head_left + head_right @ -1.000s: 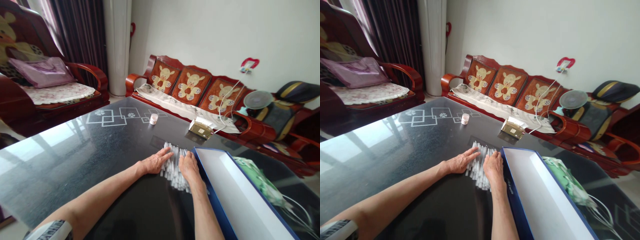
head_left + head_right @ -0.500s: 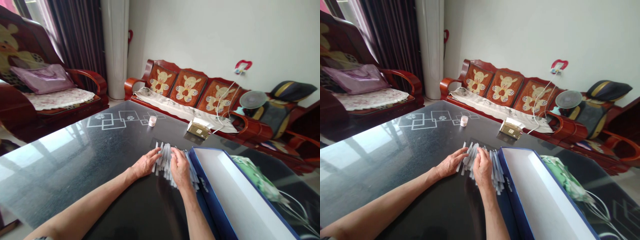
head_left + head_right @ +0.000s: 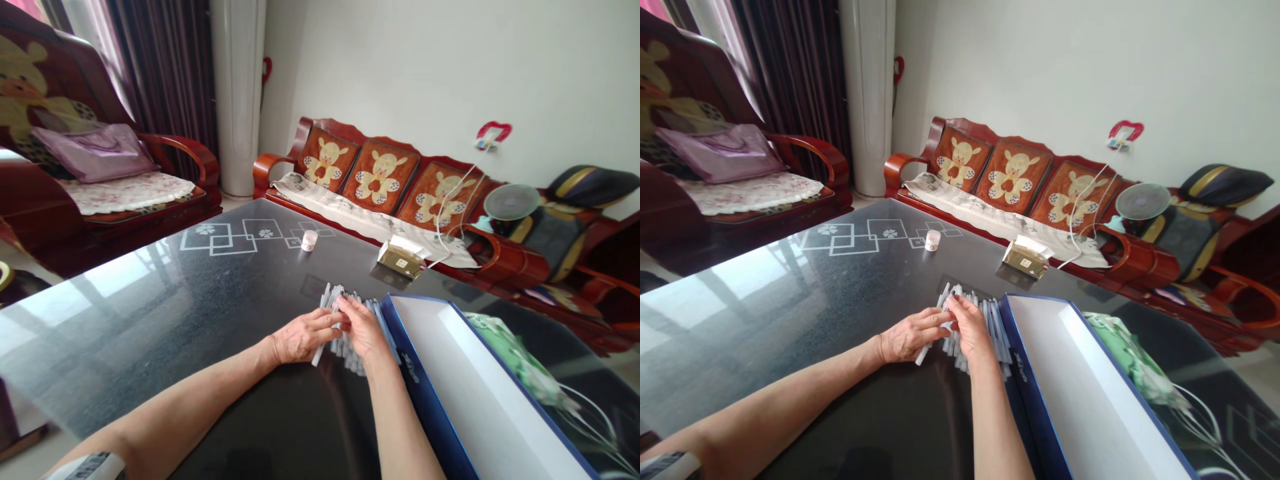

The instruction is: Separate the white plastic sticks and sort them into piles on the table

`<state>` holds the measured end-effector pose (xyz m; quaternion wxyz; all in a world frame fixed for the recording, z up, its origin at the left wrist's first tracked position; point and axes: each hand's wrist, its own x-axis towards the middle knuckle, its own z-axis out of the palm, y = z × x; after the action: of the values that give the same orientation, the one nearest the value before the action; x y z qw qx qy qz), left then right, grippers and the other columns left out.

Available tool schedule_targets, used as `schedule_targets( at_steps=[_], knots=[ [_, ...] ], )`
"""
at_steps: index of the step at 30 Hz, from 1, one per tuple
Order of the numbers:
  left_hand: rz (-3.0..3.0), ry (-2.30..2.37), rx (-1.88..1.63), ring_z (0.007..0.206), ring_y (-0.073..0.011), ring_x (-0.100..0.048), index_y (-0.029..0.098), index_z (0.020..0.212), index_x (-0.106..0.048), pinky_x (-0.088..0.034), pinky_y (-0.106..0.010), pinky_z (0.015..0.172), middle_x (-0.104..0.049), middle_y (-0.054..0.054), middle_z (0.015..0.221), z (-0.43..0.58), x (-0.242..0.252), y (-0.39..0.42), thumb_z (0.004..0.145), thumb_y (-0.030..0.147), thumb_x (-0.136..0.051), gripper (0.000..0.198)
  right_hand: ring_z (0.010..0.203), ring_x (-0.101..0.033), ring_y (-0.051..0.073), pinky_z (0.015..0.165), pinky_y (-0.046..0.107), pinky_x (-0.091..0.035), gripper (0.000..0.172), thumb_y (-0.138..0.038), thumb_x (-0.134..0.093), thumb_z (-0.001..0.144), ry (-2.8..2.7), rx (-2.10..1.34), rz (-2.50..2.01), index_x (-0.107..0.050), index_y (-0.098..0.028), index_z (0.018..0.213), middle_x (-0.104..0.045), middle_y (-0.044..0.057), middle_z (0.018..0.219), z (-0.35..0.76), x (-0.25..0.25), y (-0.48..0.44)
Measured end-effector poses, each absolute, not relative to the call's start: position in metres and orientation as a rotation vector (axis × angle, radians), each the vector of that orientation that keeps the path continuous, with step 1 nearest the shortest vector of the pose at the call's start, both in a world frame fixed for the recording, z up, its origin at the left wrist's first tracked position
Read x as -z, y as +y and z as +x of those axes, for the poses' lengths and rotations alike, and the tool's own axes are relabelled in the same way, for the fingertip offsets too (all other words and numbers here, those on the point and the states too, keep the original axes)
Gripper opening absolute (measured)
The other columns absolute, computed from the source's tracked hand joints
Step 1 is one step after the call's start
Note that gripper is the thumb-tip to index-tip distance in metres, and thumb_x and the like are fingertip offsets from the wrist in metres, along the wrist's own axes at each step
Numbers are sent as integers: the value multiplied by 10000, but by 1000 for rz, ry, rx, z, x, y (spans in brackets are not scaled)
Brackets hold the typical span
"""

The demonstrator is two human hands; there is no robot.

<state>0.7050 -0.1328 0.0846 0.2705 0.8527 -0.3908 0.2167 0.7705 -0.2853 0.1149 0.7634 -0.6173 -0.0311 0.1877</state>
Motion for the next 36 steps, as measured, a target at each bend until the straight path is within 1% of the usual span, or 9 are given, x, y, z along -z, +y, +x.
schedule_targets(
  at_steps=[5,7,10,12,14,20,27,33,36],
  knots=[
    [2184,-915,-766,1350,-268,-339,167,1326,-478,-335,-446,1096,-380,-146,1459,706,-77,-131,906,157,-379,432,598,-566,102,500,191,-418,373,-370,-830,559,-55,-351,-1236,-660,-179,830,-643,-13,722,770,-128,-285],
    [2048,-639,-812,1274,-250,-438,171,1311,-501,-389,-413,1048,-438,-145,1412,708,-74,-128,917,196,-389,410,628,-590,117,535,218,-465,395,-369,-826,574,-48,-390,-1205,-667,-196,891,-641,-13,753,763,-132,-288],
    [1728,-216,-594,889,-182,-625,146,1234,-571,-509,-328,827,-641,-117,1092,712,-75,-125,910,350,-463,399,612,-576,106,506,219,-470,405,-373,-802,630,-91,-534,-1197,-669,-204,973,-623,-12,783,744,-129,-289],
    [1500,-108,-317,681,-143,-605,118,1145,-631,-510,-285,680,-670,-77,862,715,-77,-124,870,452,-522,446,572,-534,78,436,175,-407,359,-367,-782,667,-146,-603,-1178,-673,-190,960,-599,-14,763,731,-121,-286],
    [1321,-128,-92,615,-133,-588,96,1046,-677,-495,-274,638,-654,-56,735,718,-77,-122,818,500,-585,473,543,-499,57,393,143,-339,307,-359,-777,677,-160,-626,-1146,-678,-171,899,-583,-13,740,722,-109,-280],
    [1136,-187,154,623,-137,-608,94,919,-716,-494,-288,672,-659,-60,690,724,-71,-114,700,437,-741,409,542,-497,66,389,152,-332,243,-357,-767,669,-97,-578,-1057,-663,-169,783,-608,8,742,724,-78,-271],
    [1055,-29,169,566,-93,-561,77,778,-723,-463,-233,610,-634,-35,633,733,-75,-112,575,333,-838,347,454,-451,48,373,149,-319,297,-411,-728,713,-132,-728,-1031,-636,-170,860,-590,-24,653,731,-74,-270],
    [1041,114,107,595,-117,-590,66,684,-707,-486,-259,647,-639,-36,620,734,-82,-114,484,275,-872,332,445,-460,46,350,132,-302,364,-434,-781,624,-78,-601,-1136,-630,-160,809,-591,-27,613,727,-79,-262],
    [1083,155,78,566,-118,-574,70,657,-701,-459,-249,593,-627,-36,579,734,-82,-118,465,290,-867,336,437,-481,59,338,142,-332,349,-457,-734,658,-87,-453,-1324,-656,-150,803,-602,-11,595,726,-79,-261]
  ],
)
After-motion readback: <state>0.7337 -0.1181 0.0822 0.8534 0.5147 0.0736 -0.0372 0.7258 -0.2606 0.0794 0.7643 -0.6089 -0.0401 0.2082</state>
